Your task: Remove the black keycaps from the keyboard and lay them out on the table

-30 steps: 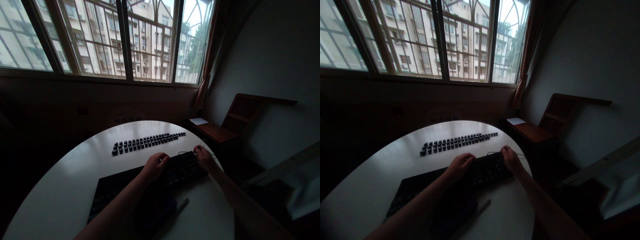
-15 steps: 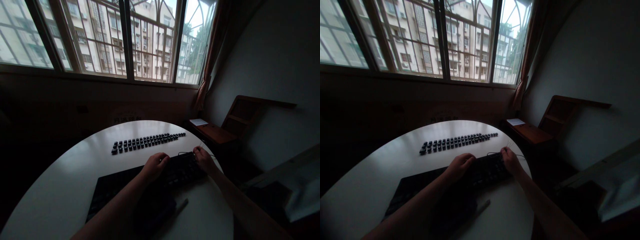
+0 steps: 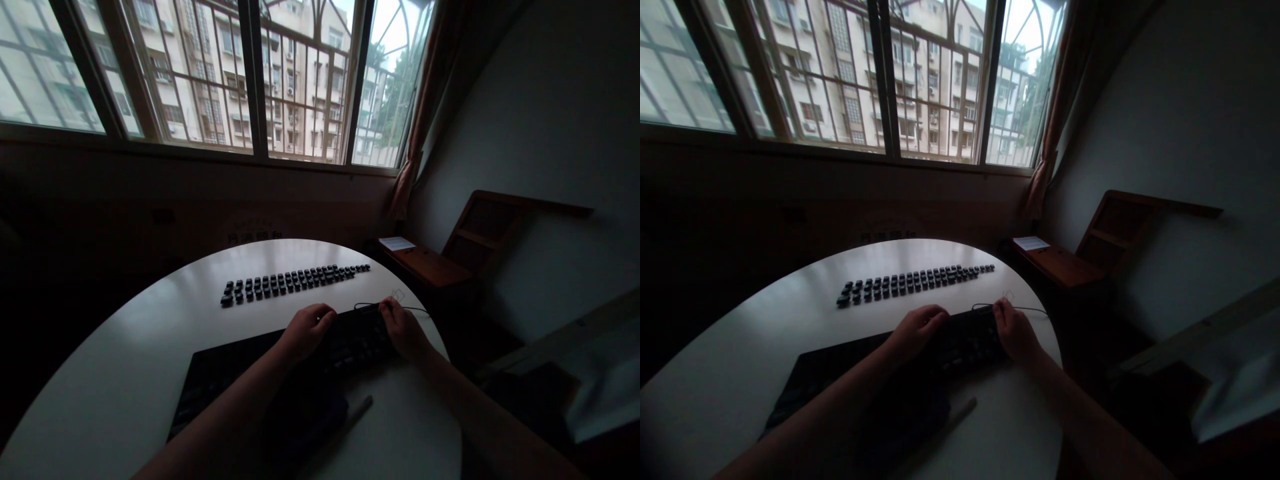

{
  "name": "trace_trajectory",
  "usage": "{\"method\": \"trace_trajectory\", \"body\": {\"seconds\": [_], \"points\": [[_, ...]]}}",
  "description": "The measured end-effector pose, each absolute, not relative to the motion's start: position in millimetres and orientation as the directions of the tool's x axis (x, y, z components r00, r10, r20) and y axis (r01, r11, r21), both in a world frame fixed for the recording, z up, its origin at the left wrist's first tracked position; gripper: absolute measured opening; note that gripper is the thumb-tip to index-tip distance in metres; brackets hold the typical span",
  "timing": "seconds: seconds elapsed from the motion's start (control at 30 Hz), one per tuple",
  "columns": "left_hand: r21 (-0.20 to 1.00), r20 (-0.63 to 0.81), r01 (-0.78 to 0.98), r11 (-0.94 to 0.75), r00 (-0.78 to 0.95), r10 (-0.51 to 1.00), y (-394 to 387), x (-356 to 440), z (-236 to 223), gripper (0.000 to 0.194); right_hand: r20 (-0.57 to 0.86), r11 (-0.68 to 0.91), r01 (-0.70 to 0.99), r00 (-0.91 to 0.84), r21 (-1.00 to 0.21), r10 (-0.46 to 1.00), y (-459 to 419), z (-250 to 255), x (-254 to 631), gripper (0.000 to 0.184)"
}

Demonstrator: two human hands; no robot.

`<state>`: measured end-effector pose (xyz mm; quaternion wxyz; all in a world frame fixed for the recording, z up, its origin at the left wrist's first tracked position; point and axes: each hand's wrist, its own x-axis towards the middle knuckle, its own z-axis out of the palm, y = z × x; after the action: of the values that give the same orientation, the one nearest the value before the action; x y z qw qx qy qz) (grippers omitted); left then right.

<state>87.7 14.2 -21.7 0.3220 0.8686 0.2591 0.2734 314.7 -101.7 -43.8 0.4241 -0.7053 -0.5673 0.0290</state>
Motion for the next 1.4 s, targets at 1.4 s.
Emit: {"method": "trace_trajectory", "body": {"seconds": [1.4], "points": [[0.818,0.321,0.124,-0.562,0.712,0.625,18,88,-25,0.031,0.717,0.475,0.855,-0.197,-0.208,0.668,-106,11,260,0.047]]}}
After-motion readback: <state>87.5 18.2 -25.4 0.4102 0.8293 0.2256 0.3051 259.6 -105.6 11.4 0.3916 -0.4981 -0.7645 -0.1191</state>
